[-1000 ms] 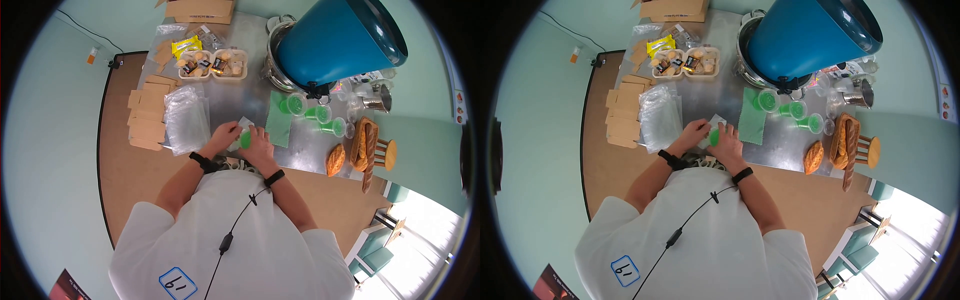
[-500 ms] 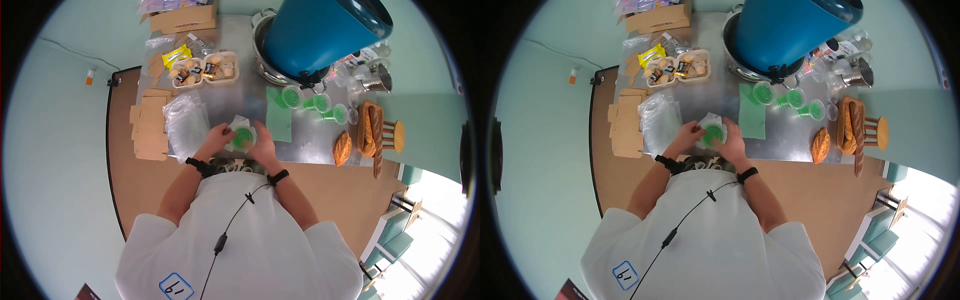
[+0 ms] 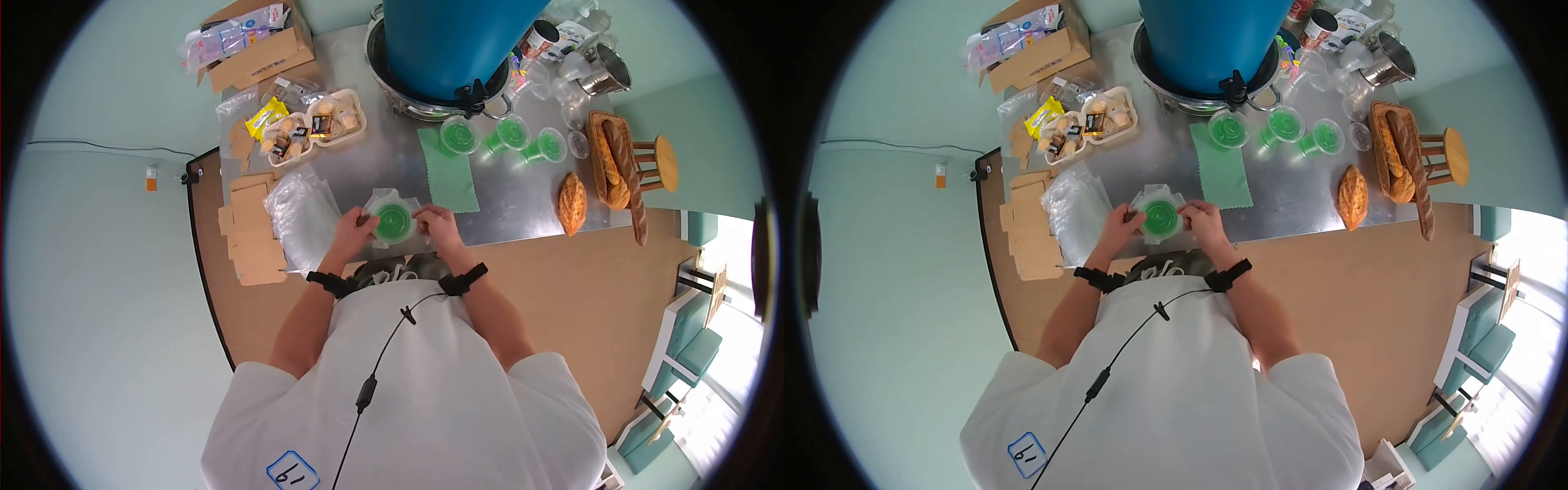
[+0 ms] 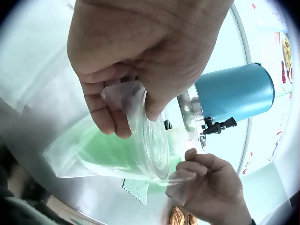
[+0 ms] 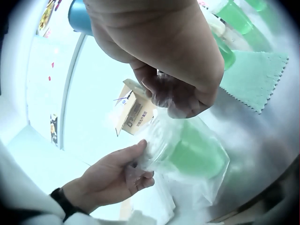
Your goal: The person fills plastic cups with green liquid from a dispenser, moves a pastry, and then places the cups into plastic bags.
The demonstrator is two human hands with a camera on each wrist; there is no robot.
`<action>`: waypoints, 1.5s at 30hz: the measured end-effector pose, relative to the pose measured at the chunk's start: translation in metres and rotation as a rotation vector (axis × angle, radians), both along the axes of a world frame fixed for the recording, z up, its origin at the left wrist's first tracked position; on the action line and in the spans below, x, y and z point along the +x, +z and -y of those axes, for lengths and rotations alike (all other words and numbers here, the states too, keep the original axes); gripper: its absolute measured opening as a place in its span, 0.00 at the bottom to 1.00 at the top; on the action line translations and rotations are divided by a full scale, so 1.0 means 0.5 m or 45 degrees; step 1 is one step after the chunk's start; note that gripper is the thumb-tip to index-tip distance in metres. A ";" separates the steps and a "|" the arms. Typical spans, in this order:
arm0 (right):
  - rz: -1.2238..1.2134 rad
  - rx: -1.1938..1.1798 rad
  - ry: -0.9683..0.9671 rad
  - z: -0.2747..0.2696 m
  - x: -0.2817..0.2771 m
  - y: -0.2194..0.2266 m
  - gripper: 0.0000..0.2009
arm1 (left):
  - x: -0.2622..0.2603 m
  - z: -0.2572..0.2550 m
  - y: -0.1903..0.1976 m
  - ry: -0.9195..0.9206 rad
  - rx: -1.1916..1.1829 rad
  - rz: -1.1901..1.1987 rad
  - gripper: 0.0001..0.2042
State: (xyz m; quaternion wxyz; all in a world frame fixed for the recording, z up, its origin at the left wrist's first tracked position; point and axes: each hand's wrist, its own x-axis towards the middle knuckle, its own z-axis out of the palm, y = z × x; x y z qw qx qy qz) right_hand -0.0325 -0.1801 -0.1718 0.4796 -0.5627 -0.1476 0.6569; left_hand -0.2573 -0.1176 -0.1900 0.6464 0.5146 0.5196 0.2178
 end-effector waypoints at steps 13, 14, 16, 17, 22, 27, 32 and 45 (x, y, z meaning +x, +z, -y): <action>1.291 0.008 0.556 -0.011 -0.026 0.027 0.21 | 0.040 0.032 0.097 0.245 0.545 -0.402 0.14; 1.256 0.010 0.537 -0.011 -0.029 0.033 0.20 | 0.043 0.035 0.103 0.215 0.498 -0.318 0.13; 1.214 0.008 0.524 -0.008 -0.031 0.040 0.20 | 0.040 0.039 0.106 0.187 0.445 -0.241 0.13; 1.114 0.010 0.424 -0.006 -0.028 0.042 0.20 | 0.038 0.035 0.105 0.224 0.320 -0.071 0.12; 1.058 0.024 0.282 0.001 -0.015 0.078 0.19 | 0.021 0.028 0.126 0.218 -0.033 0.336 0.10; 1.200 0.081 0.349 0.016 -0.015 0.117 0.19 | 0.023 0.041 0.173 -0.042 -0.061 0.394 0.08; 1.168 0.105 0.332 0.028 -0.019 0.140 0.16 | 0.021 0.058 0.186 -0.167 -0.145 0.259 0.06; 1.534 0.380 0.025 0.006 -0.024 0.196 0.08 | -0.029 0.034 0.160 0.199 -0.088 0.133 0.11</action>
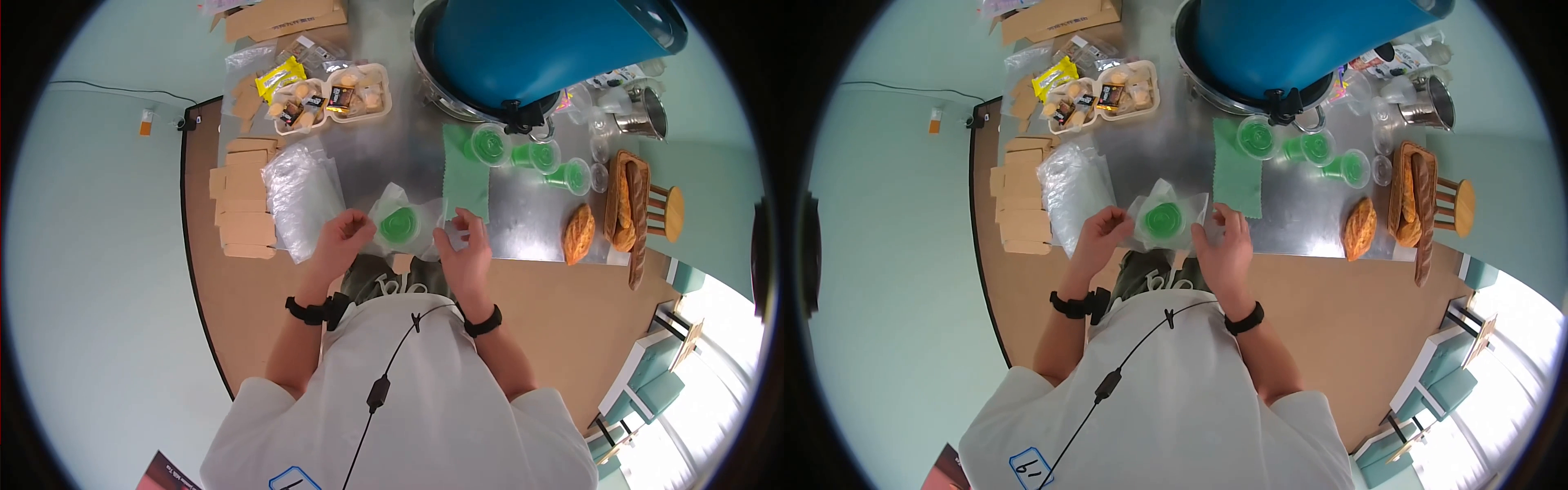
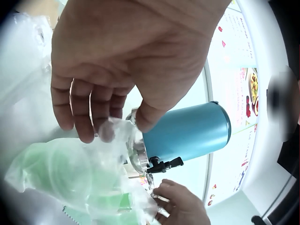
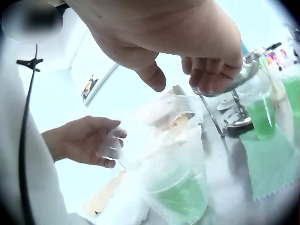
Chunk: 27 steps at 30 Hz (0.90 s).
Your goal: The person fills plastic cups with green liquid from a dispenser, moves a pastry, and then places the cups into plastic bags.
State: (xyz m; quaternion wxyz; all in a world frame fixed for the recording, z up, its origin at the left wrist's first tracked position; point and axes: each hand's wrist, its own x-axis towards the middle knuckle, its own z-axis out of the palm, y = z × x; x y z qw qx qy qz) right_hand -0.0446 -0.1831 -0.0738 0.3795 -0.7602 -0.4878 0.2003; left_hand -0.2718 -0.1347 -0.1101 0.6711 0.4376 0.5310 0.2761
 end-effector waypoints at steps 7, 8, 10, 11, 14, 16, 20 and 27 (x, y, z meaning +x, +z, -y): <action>0.519 -0.382 1.021 -0.030 -0.070 -0.083 0.17 | -0.005 -0.005 -0.047 0.371 -0.088 -0.027 0.13; 0.525 -0.378 1.047 -0.039 -0.076 -0.080 0.17 | -0.017 0.006 -0.099 0.399 -0.088 -0.024 0.13; 0.742 -0.554 1.119 -0.057 -0.096 -0.068 0.21 | -0.052 0.041 -0.231 0.019 -0.077 -0.161 0.19; 0.756 -0.548 1.156 -0.064 -0.103 -0.063 0.21 | -0.055 0.053 -0.246 0.057 -0.082 -0.155 0.19; 0.910 -0.712 1.261 -0.075 -0.104 -0.060 0.28 | -0.019 0.101 -0.265 -0.251 0.051 -0.364 0.20; 0.979 -0.757 1.168 -0.082 -0.111 -0.065 0.32 | 0.003 0.120 -0.250 -0.368 0.166 -0.823 0.15; 0.933 -0.724 1.044 -0.082 -0.112 -0.084 0.40 | 0.047 0.143 -0.274 -0.096 0.438 -0.955 0.13; 0.699 -0.543 0.912 -0.080 -0.088 -0.083 0.44 | 0.065 0.141 -0.325 -0.022 0.687 -0.890 0.08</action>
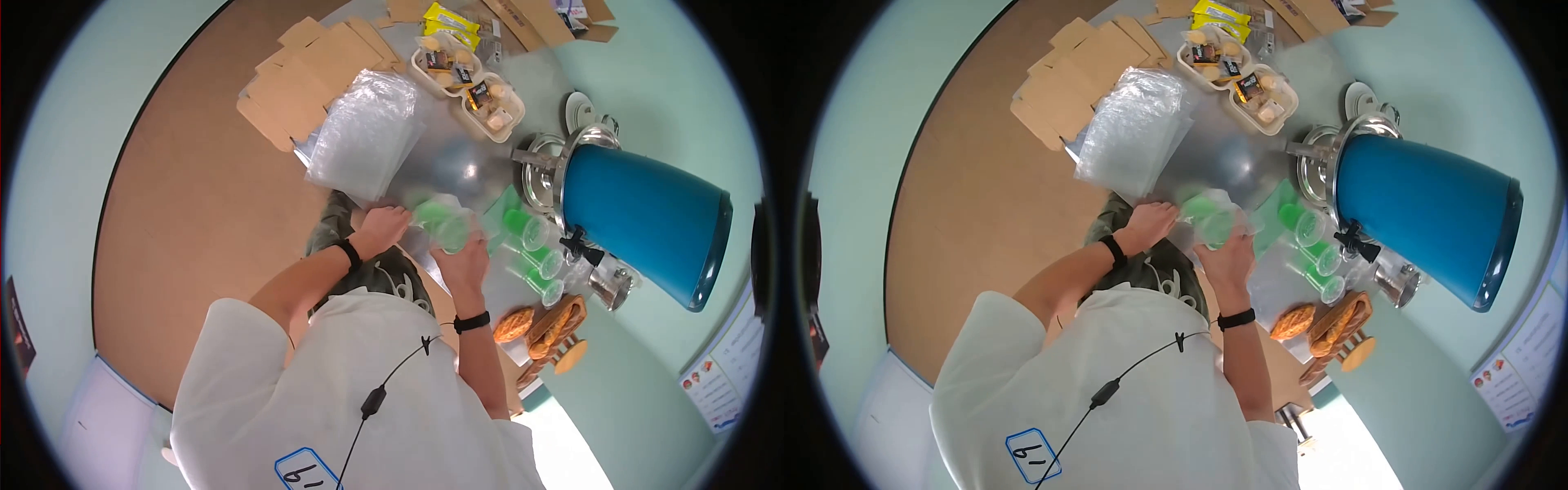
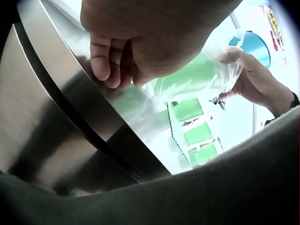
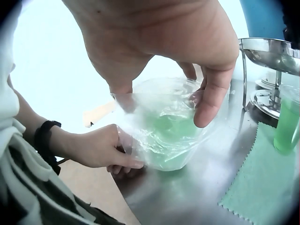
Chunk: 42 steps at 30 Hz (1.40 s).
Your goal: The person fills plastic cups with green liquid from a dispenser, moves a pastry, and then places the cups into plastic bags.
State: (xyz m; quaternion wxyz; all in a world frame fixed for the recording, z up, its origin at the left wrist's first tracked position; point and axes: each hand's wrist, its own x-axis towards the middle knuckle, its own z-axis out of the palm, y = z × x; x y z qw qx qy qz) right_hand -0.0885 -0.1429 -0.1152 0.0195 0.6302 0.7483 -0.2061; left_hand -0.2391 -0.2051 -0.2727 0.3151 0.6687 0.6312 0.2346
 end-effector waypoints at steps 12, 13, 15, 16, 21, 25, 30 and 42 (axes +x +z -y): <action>0.035 0.098 -0.060 0.017 -0.002 -0.014 0.39 | -0.018 0.001 0.045 0.054 -0.476 0.051 0.15; 0.032 0.051 -0.041 0.015 -0.002 -0.017 0.38 | -0.029 0.003 0.055 -0.046 -0.498 0.027 0.16; 0.058 0.054 -0.029 0.016 -0.007 -0.021 0.36 | -0.054 0.003 0.080 -0.042 -0.467 -0.027 0.16; 0.092 0.047 -0.022 0.017 -0.010 -0.021 0.34 | -0.068 -0.005 0.106 -0.043 -0.445 -0.074 0.16; -0.011 0.061 0.028 0.031 -0.011 -0.011 0.33 | -0.105 -0.076 0.235 0.194 -0.454 0.522 0.23; -0.333 0.290 0.128 0.051 0.042 0.012 0.33 | -0.058 -0.134 0.269 0.062 -0.308 0.448 0.31; -1.048 -0.172 -0.971 0.072 0.101 -0.021 0.27 | -0.012 -0.157 0.320 -0.139 -0.206 -0.028 0.28; -1.546 -0.289 -1.195 0.074 0.085 0.013 0.11 | -0.030 -0.176 0.311 -0.249 -0.327 0.271 0.15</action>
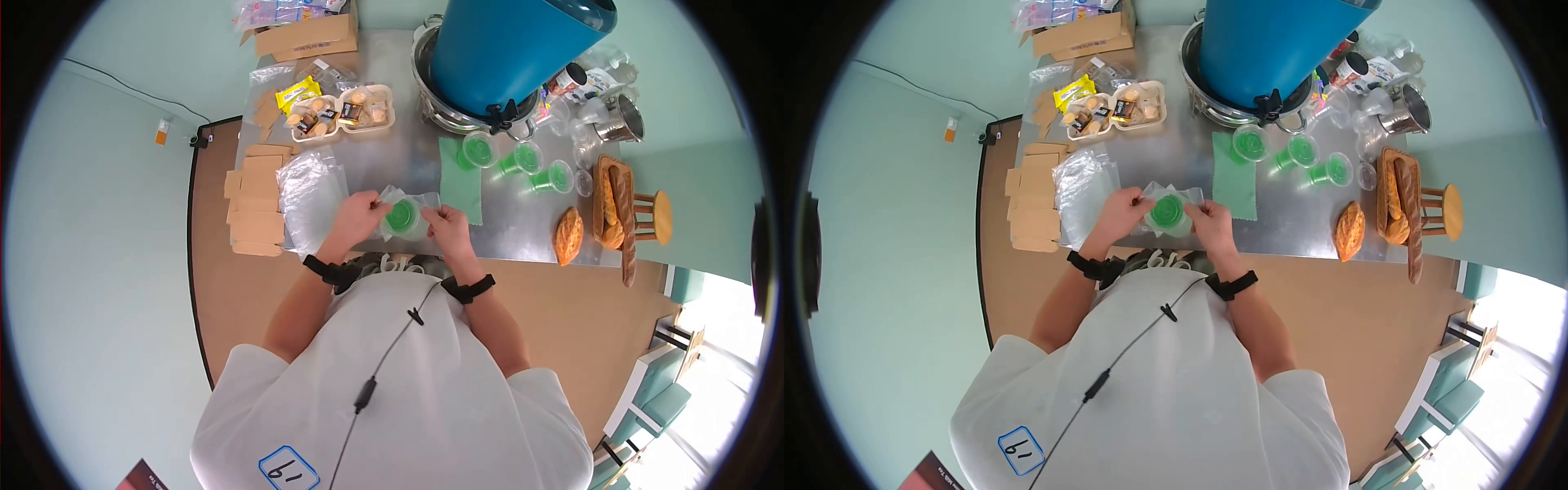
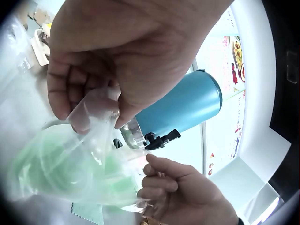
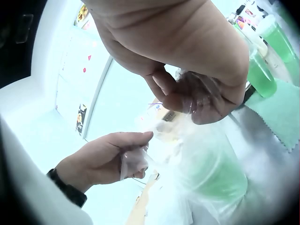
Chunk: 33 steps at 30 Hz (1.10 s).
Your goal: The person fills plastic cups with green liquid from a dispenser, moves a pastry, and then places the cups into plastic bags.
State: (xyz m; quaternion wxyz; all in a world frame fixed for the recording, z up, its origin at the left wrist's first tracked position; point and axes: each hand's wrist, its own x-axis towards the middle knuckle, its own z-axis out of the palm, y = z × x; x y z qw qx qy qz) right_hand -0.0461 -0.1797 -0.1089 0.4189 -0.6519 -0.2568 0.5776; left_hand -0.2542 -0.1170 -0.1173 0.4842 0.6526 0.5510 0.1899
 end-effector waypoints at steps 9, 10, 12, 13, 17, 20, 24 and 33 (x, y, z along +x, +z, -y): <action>0.285 0.174 0.078 -0.016 0.001 0.060 0.12 | 0.012 0.006 0.067 0.171 0.002 0.342 0.16; 0.305 0.177 0.100 -0.018 0.001 0.068 0.13 | 0.013 0.007 0.080 0.173 0.007 0.353 0.16; 0.323 0.177 0.121 -0.023 0.002 0.085 0.13 | 0.013 0.007 0.087 0.172 0.009 0.364 0.15; 0.372 0.199 0.152 -0.026 0.003 0.094 0.14 | 0.013 0.006 0.086 0.182 -0.025 0.401 0.15; 0.426 0.303 0.209 -0.035 0.004 0.087 0.13 | 0.020 0.001 0.103 0.177 -0.089 0.402 0.14; 0.332 0.299 0.206 -0.040 0.003 0.095 0.12 | 0.018 -0.006 0.095 0.211 -0.126 0.460 0.13; 0.323 0.245 0.273 -0.044 0.000 0.111 0.11 | 0.015 -0.003 0.087 0.192 -0.149 0.545 0.11; 0.357 0.279 0.221 -0.024 0.017 0.140 0.20 | 0.002 0.051 0.213 0.449 0.191 0.258 0.10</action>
